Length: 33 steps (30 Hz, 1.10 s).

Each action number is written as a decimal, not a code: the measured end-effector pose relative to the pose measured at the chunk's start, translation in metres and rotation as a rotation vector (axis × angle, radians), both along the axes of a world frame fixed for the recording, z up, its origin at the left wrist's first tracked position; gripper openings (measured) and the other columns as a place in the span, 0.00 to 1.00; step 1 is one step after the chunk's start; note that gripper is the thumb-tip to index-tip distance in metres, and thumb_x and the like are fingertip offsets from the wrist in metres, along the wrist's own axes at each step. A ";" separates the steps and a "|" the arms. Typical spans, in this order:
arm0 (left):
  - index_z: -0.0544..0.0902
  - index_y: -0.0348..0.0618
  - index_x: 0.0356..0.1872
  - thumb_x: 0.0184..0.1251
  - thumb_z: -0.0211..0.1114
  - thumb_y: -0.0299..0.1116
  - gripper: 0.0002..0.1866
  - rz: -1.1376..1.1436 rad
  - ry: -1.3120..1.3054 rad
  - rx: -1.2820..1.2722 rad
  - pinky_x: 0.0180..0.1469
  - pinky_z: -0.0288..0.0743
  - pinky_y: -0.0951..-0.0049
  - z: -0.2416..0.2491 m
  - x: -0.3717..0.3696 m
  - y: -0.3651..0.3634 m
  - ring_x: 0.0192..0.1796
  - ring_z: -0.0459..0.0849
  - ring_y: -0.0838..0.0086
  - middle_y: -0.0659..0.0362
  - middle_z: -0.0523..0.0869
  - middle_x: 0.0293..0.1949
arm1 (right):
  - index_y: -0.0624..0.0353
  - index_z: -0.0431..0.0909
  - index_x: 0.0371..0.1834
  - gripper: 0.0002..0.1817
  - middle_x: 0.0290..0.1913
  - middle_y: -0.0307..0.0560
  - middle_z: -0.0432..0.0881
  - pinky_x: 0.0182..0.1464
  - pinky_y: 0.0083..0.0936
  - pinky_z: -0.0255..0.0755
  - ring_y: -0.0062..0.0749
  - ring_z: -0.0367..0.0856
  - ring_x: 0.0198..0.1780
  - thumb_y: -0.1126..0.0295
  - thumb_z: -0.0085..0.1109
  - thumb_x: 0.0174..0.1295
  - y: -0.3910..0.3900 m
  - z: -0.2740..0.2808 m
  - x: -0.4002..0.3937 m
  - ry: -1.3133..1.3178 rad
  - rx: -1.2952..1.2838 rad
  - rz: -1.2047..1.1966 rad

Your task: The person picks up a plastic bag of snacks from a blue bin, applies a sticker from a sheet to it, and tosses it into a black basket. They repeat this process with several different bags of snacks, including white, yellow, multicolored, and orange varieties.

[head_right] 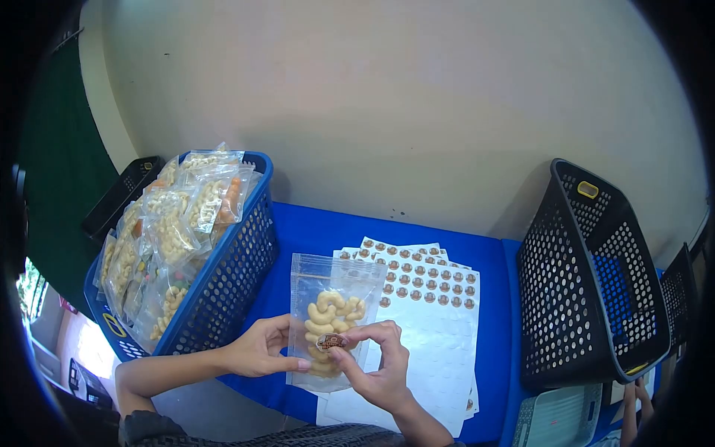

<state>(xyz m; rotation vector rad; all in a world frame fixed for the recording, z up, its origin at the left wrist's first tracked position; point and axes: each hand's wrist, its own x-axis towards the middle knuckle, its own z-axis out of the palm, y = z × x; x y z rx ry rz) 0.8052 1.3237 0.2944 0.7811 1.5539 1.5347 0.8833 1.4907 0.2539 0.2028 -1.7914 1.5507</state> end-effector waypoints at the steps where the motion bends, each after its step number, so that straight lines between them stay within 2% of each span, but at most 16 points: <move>1: 0.63 0.33 0.47 0.50 0.61 0.27 0.23 0.000 0.000 -0.001 0.54 0.59 0.73 -0.001 0.000 0.000 0.50 0.69 0.73 0.53 0.71 0.45 | 0.57 0.68 0.31 0.16 0.28 0.40 0.76 0.41 0.20 0.56 0.23 0.69 0.32 0.75 0.63 0.39 0.001 0.000 0.000 0.000 -0.001 0.000; 3: 0.63 0.34 0.47 0.50 0.61 0.27 0.24 -0.016 0.044 0.006 0.48 0.65 0.76 -0.003 -0.001 0.000 0.50 0.69 0.73 0.53 0.71 0.44 | 0.60 0.64 0.32 0.18 0.29 0.44 0.73 0.38 0.19 0.62 0.22 0.68 0.32 0.79 0.62 0.39 0.004 -0.001 -0.001 0.046 0.200 -0.036; 7: 0.62 0.34 0.48 0.50 0.60 0.27 0.24 0.003 0.094 -0.023 0.42 0.71 0.78 -0.009 -0.002 -0.002 0.50 0.69 0.74 0.53 0.71 0.44 | 0.60 0.64 0.32 0.18 0.27 0.42 0.73 0.37 0.19 0.61 0.22 0.67 0.31 0.79 0.62 0.37 0.002 -0.006 -0.007 0.096 0.273 -0.093; 9: 0.60 0.34 0.49 0.51 0.59 0.26 0.25 -0.017 0.155 0.025 0.38 0.74 0.79 -0.013 -0.005 -0.002 0.50 0.68 0.73 0.52 0.70 0.45 | 0.59 0.62 0.34 0.23 0.33 0.45 0.71 0.36 0.19 0.60 0.23 0.67 0.34 0.78 0.64 0.35 0.003 -0.011 -0.008 0.067 0.348 -0.085; 12: 0.60 0.34 0.50 0.51 0.58 0.25 0.24 -0.011 0.160 -0.002 0.42 0.74 0.77 -0.006 -0.004 0.000 0.50 0.68 0.72 0.52 0.69 0.46 | 0.59 0.63 0.38 0.27 0.42 0.48 0.66 0.41 0.22 0.56 0.27 0.66 0.36 0.71 0.67 0.34 -0.008 -0.001 -0.006 0.139 0.192 -0.259; 16: 0.61 0.35 0.49 0.51 0.57 0.20 0.23 -0.035 0.103 -0.084 0.51 0.67 0.71 0.004 -0.002 0.000 0.53 0.65 0.72 0.53 0.68 0.48 | 0.63 0.59 0.42 0.32 0.47 0.52 0.59 0.44 0.24 0.59 0.31 0.65 0.42 0.69 0.68 0.33 -0.001 0.001 -0.005 0.036 0.101 -0.249; 18: 0.61 0.36 0.49 0.49 0.58 0.21 0.24 -0.080 0.081 -0.110 0.50 0.69 0.71 0.005 -0.002 0.000 0.51 0.68 0.72 0.54 0.68 0.47 | 0.64 0.57 0.45 0.34 0.45 0.50 0.61 0.46 0.25 0.61 0.32 0.64 0.47 0.68 0.68 0.36 0.000 0.001 -0.005 -0.151 -0.314 0.230; 20: 0.62 0.36 0.49 0.49 0.60 0.24 0.24 -0.124 0.155 -0.170 0.47 0.70 0.71 0.005 0.000 -0.002 0.49 0.70 0.73 0.54 0.70 0.46 | 0.67 0.62 0.45 0.30 0.40 0.52 0.69 0.43 0.23 0.65 0.29 0.69 0.44 0.64 0.64 0.41 0.010 -0.008 0.000 -0.318 -0.258 0.350; 22: 0.63 0.36 0.49 0.49 0.61 0.27 0.25 -0.166 0.232 -0.227 0.44 0.72 0.72 0.010 0.002 -0.002 0.46 0.71 0.73 0.54 0.72 0.44 | 0.67 0.70 0.39 0.22 0.30 0.50 0.76 0.34 0.21 0.69 0.26 0.75 0.33 0.60 0.59 0.46 0.012 -0.009 0.004 -0.647 -0.105 0.548; 23: 0.65 0.36 0.47 0.48 0.62 0.32 0.24 -0.164 0.313 -0.285 0.41 0.73 0.73 0.017 0.002 -0.001 0.44 0.73 0.74 0.54 0.74 0.41 | 0.67 0.75 0.32 0.19 0.22 0.47 0.78 0.28 0.20 0.70 0.25 0.76 0.24 0.58 0.56 0.49 0.008 -0.003 0.006 -0.563 -0.042 0.514; 24: 0.67 0.36 0.45 0.48 0.63 0.36 0.24 -0.162 0.394 -0.344 0.38 0.73 0.75 0.021 0.003 -0.001 0.42 0.75 0.75 0.54 0.76 0.39 | 0.67 0.75 0.32 0.19 0.22 0.47 0.78 0.28 0.20 0.70 0.25 0.76 0.24 0.58 0.56 0.49 0.008 -0.003 0.006 -0.565 -0.045 0.515; 25: 0.74 0.35 0.35 0.48 0.62 0.40 0.19 -0.111 0.443 -0.259 0.30 0.72 0.80 0.013 0.001 -0.002 0.33 0.77 0.79 0.56 0.79 0.29 | 0.67 0.75 0.32 0.20 0.22 0.46 0.78 0.27 0.19 0.69 0.24 0.76 0.24 0.57 0.56 0.49 0.008 -0.004 0.006 -0.561 0.021 0.534; 26: 0.74 0.35 0.35 0.48 0.62 0.40 0.19 -0.111 0.444 -0.262 0.30 0.72 0.80 0.009 -0.002 -0.003 0.33 0.77 0.79 0.56 0.79 0.29 | 0.66 0.76 0.32 0.21 0.21 0.46 0.78 0.26 0.19 0.69 0.24 0.76 0.24 0.56 0.56 0.49 0.008 -0.005 0.005 -0.554 0.088 0.552; 28: 0.77 0.35 0.24 0.48 0.62 0.46 0.19 -0.091 0.513 -0.286 0.18 0.62 0.84 0.006 -0.006 -0.005 0.17 0.70 0.84 0.62 0.74 0.13 | 0.66 0.76 0.31 0.22 0.20 0.46 0.78 0.26 0.18 0.68 0.24 0.76 0.24 0.53 0.55 0.49 0.007 -0.009 0.005 -0.523 0.138 0.533; 29: 0.77 0.37 0.19 0.49 0.61 0.47 0.19 -0.052 0.519 -0.263 0.17 0.59 0.85 0.009 -0.003 -0.003 0.15 0.69 0.85 0.63 0.72 0.10 | 0.65 0.76 0.30 0.22 0.20 0.46 0.77 0.24 0.18 0.67 0.24 0.75 0.23 0.53 0.53 0.50 0.007 -0.009 0.005 -0.536 0.148 0.531; 33: 0.77 0.37 0.20 0.49 0.61 0.48 0.20 -0.084 0.488 -0.289 0.17 0.59 0.84 0.011 -0.005 -0.003 0.15 0.69 0.85 0.63 0.72 0.10 | 0.63 0.77 0.26 0.22 0.16 0.46 0.75 0.21 0.20 0.64 0.25 0.73 0.19 0.52 0.46 0.55 0.009 -0.007 0.005 -0.581 0.150 0.577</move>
